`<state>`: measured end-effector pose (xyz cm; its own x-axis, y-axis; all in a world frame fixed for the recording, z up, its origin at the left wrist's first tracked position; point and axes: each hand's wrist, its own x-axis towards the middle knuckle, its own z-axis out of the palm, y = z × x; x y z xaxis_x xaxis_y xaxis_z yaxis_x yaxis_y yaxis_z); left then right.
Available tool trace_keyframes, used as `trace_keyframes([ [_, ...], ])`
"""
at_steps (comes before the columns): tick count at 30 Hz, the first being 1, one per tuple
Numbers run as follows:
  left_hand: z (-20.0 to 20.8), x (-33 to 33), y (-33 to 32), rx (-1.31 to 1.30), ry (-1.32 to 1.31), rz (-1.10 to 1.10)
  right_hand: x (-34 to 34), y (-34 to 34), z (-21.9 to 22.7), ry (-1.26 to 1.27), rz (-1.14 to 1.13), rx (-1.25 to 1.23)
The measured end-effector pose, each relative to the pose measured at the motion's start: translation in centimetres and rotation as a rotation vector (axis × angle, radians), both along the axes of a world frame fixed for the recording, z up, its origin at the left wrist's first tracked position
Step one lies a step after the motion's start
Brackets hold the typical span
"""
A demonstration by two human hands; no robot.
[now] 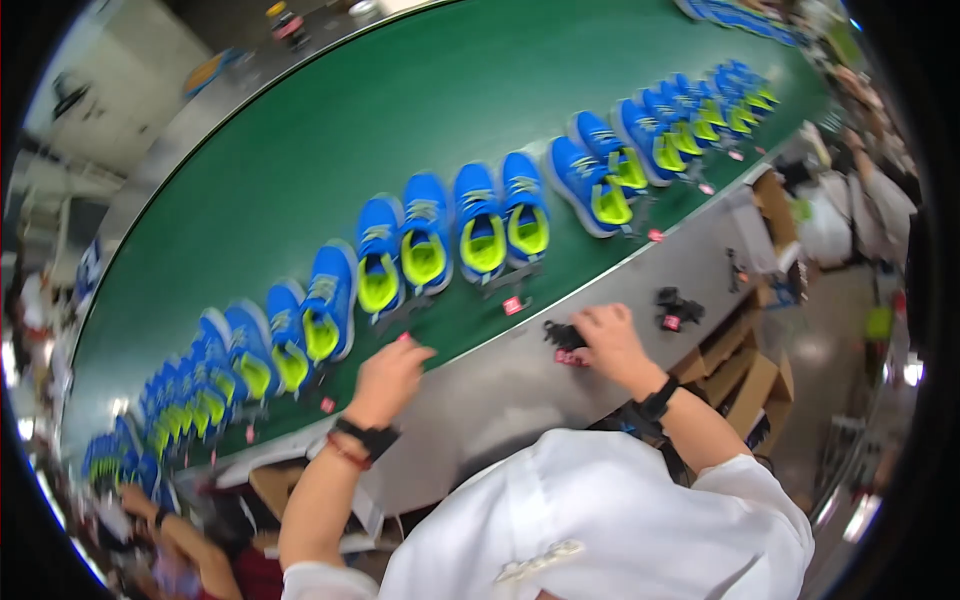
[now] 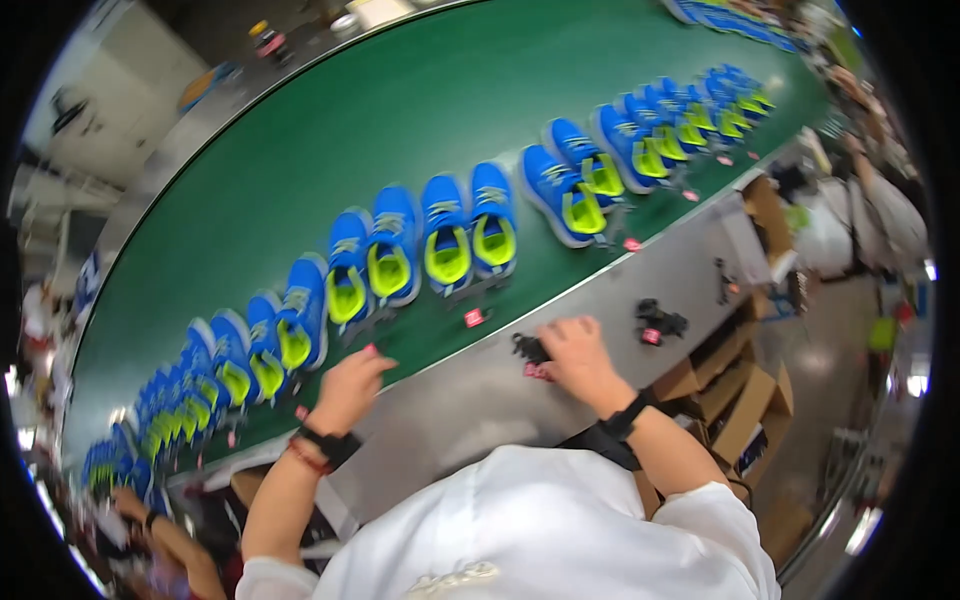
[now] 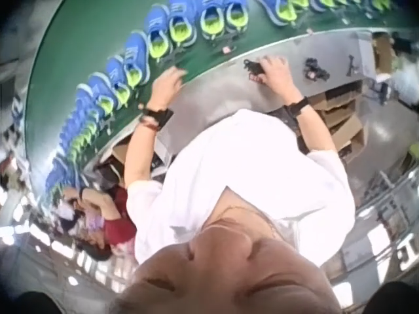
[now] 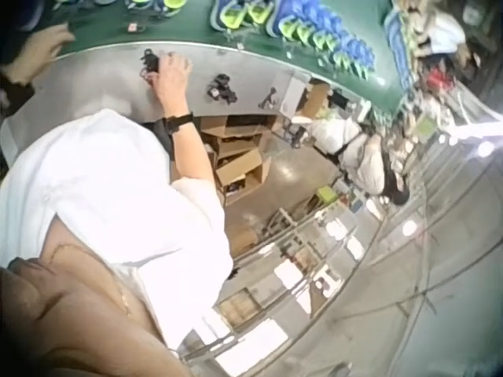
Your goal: The recorder is attaching plastic clips or labels to shoes on an assembly line and assisting another worker with their equipment.
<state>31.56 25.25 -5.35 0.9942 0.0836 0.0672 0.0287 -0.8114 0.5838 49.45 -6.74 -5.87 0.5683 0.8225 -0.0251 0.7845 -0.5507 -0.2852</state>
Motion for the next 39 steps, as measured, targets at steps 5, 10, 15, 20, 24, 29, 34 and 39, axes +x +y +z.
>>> trace_keyframes([
  [5,-1.5,0.9,-8.1,-0.027,0.142,0.007,2.5,-2.7,-3.3,0.114,0.154,-0.072],
  [10,-1.1,1.3,-14.0,-0.105,0.253,0.204,3.7,-3.7,-5.1,0.161,0.295,-0.088],
  [15,-1.1,3.0,-18.3,-0.154,0.254,0.269,5.6,-4.7,-7.0,0.248,0.337,-0.044],
  [20,-1.2,4.4,-20.3,-0.200,0.252,0.294,6.9,-5.0,-7.3,0.337,0.257,0.072],
  [24,-2.7,5.7,-20.1,-0.169,0.262,0.212,8.0,-5.4,-6.3,0.400,0.160,0.210],
  [29,-5.2,7.4,-20.3,-0.288,0.215,0.123,8.8,-8.3,-3.3,0.683,-0.124,0.406],
  [34,-5.1,8.5,-19.5,-0.320,0.111,0.195,9.8,-11.4,-1.1,1.024,-0.575,0.383],
  [39,-3.0,7.9,-14.1,0.266,-0.200,0.326,6.8,-11.6,-1.7,0.949,-0.502,0.295],
])
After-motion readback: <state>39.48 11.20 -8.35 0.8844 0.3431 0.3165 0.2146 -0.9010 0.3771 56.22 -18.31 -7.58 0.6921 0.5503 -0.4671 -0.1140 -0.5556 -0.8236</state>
